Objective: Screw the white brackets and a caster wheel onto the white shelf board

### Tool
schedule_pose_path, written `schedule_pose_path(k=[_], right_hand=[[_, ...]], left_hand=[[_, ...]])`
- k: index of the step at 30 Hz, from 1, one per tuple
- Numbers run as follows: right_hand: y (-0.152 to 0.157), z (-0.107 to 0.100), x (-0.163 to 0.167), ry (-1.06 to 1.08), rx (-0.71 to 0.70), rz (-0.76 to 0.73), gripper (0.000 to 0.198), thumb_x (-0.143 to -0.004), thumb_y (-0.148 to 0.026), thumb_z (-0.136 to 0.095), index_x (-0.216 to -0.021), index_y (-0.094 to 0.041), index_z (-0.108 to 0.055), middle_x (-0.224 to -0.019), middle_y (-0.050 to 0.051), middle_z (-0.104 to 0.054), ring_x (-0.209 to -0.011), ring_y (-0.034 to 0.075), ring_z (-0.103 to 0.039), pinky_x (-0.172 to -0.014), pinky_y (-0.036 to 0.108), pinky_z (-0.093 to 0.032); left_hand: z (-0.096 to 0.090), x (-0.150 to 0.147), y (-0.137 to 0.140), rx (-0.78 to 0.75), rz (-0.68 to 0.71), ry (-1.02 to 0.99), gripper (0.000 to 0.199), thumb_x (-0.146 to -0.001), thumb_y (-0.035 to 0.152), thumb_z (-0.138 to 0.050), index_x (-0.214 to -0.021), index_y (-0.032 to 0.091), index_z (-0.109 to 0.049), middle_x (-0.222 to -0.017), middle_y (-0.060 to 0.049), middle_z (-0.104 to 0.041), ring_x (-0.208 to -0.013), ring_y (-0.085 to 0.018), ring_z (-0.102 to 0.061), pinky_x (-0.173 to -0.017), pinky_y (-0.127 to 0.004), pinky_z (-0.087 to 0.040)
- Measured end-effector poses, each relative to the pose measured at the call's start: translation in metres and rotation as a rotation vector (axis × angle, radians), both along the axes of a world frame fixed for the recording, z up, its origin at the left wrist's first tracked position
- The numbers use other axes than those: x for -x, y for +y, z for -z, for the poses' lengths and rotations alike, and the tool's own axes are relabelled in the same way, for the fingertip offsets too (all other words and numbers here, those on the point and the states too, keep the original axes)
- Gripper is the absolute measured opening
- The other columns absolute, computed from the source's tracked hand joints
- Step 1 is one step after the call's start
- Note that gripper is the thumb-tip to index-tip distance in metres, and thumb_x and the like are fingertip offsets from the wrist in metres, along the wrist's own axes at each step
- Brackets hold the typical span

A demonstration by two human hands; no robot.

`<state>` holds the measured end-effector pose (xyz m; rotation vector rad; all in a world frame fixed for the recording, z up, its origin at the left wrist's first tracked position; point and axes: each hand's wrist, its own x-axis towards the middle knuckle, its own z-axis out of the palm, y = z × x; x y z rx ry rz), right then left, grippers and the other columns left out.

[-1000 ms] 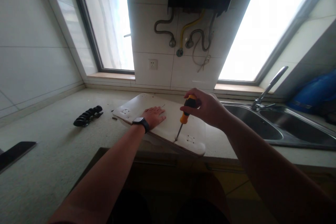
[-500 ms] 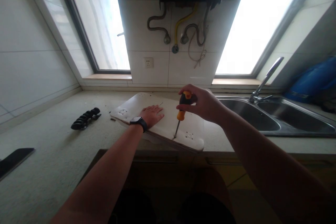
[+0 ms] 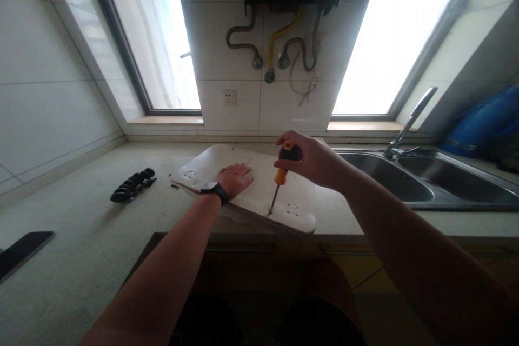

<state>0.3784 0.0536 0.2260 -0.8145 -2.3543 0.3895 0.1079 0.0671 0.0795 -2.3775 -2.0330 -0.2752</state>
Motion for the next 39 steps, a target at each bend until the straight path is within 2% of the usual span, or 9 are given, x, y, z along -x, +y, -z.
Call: schedule_pose_path(k=[3,10,18,20,23,26,30,34,39], right_hand=[[-0.003,-0.004,-0.003,-0.078,-0.08,0.07,0.052,-0.079,-0.054,-0.073,-0.12,-0.023,-0.06,-0.091,0.006,-0.065,-0.076,0.019,-0.058,-0.067,0.035,-0.047],[0.006,0.003,-0.01,0.046,0.176,-0.429,0.05,-0.092,-0.025,-0.057,-0.139,-0.026,-0.042,-0.131,0.01,-0.055,-0.112,0.018,-0.061,-0.092,0.032,-0.052],[-0.007,-0.002,0.0,-0.024,-0.096,0.066,0.049,-0.079,-0.052,-0.075,-0.112,-0.02,-0.06,-0.088,0.005,-0.065,-0.073,0.017,-0.058,-0.066,0.034,-0.048],[-0.007,-0.002,-0.003,-0.028,-0.094,0.018,0.049,-0.085,-0.046,-0.069,-0.124,-0.02,-0.058,-0.103,0.009,-0.065,-0.083,0.02,-0.061,-0.073,0.036,-0.05],[0.0,0.002,-0.006,0.059,0.11,-0.274,0.056,-0.093,-0.031,-0.059,-0.145,-0.025,-0.041,-0.136,0.012,-0.053,-0.111,0.02,-0.061,-0.089,0.036,-0.053],[0.004,0.007,-0.004,0.175,0.272,-0.464,0.053,-0.094,-0.026,-0.057,-0.144,-0.026,-0.039,-0.132,0.01,-0.054,-0.118,0.018,-0.059,-0.096,0.034,-0.052],[0.002,0.009,0.003,0.188,0.12,-0.2,0.042,-0.085,-0.042,-0.071,-0.119,-0.021,-0.056,-0.098,0.005,-0.063,-0.085,0.016,-0.062,-0.077,0.032,-0.053],[-0.004,0.005,0.003,0.068,-0.122,0.012,0.042,-0.083,-0.052,-0.071,-0.108,-0.02,-0.061,-0.089,0.004,-0.063,-0.074,0.015,-0.057,-0.067,0.031,-0.049],[-0.004,-0.001,-0.002,0.069,0.113,-0.311,0.049,-0.093,-0.028,-0.056,-0.141,-0.024,-0.046,-0.128,0.009,-0.059,-0.111,0.018,-0.061,-0.094,0.033,-0.052]], left_hand=[[0.0,0.0,0.0,-0.004,0.002,-0.002,0.062,-0.1,0.063,-0.028,-0.15,0.03,-0.043,-0.158,-0.002,-0.035,-0.145,-0.024,-0.032,-0.12,-0.045,-0.023],[-0.002,-0.001,-0.001,0.001,0.005,0.004,0.062,-0.1,0.061,-0.029,-0.15,0.027,-0.044,-0.158,-0.005,-0.036,-0.145,-0.025,-0.033,-0.121,-0.044,-0.022],[-0.001,-0.001,-0.001,-0.008,-0.002,-0.001,0.061,-0.1,0.061,-0.029,-0.15,0.029,-0.044,-0.157,-0.004,-0.036,-0.145,-0.025,-0.033,-0.12,-0.044,-0.023],[-0.002,-0.001,-0.001,-0.013,0.002,-0.001,0.061,-0.1,0.062,-0.029,-0.15,0.029,-0.044,-0.157,-0.004,-0.037,-0.144,-0.025,-0.034,-0.12,-0.044,-0.023],[-0.002,-0.001,-0.002,-0.014,0.011,-0.001,0.062,-0.1,0.062,-0.029,-0.149,0.029,-0.045,-0.156,-0.004,-0.038,-0.144,-0.025,-0.035,-0.12,-0.043,-0.024],[-0.002,0.0,-0.002,-0.017,0.014,-0.001,0.062,-0.1,0.063,-0.028,-0.149,0.029,-0.045,-0.157,-0.004,-0.037,-0.144,-0.026,-0.034,-0.12,-0.044,-0.024],[0.001,0.002,0.0,-0.019,0.019,-0.004,0.063,-0.1,0.064,-0.027,-0.15,0.029,-0.044,-0.158,-0.004,-0.036,-0.145,-0.025,-0.033,-0.12,-0.044,-0.023],[0.003,0.003,0.001,-0.02,0.017,-0.007,0.064,-0.1,0.064,-0.027,-0.15,0.029,-0.044,-0.157,-0.004,-0.037,-0.144,-0.025,-0.034,-0.12,-0.044,-0.024],[0.0,0.001,0.0,-0.01,0.005,-0.011,0.061,-0.1,0.062,-0.03,-0.149,0.03,-0.045,-0.157,-0.003,-0.036,-0.145,-0.025,-0.033,-0.119,-0.046,-0.025]])
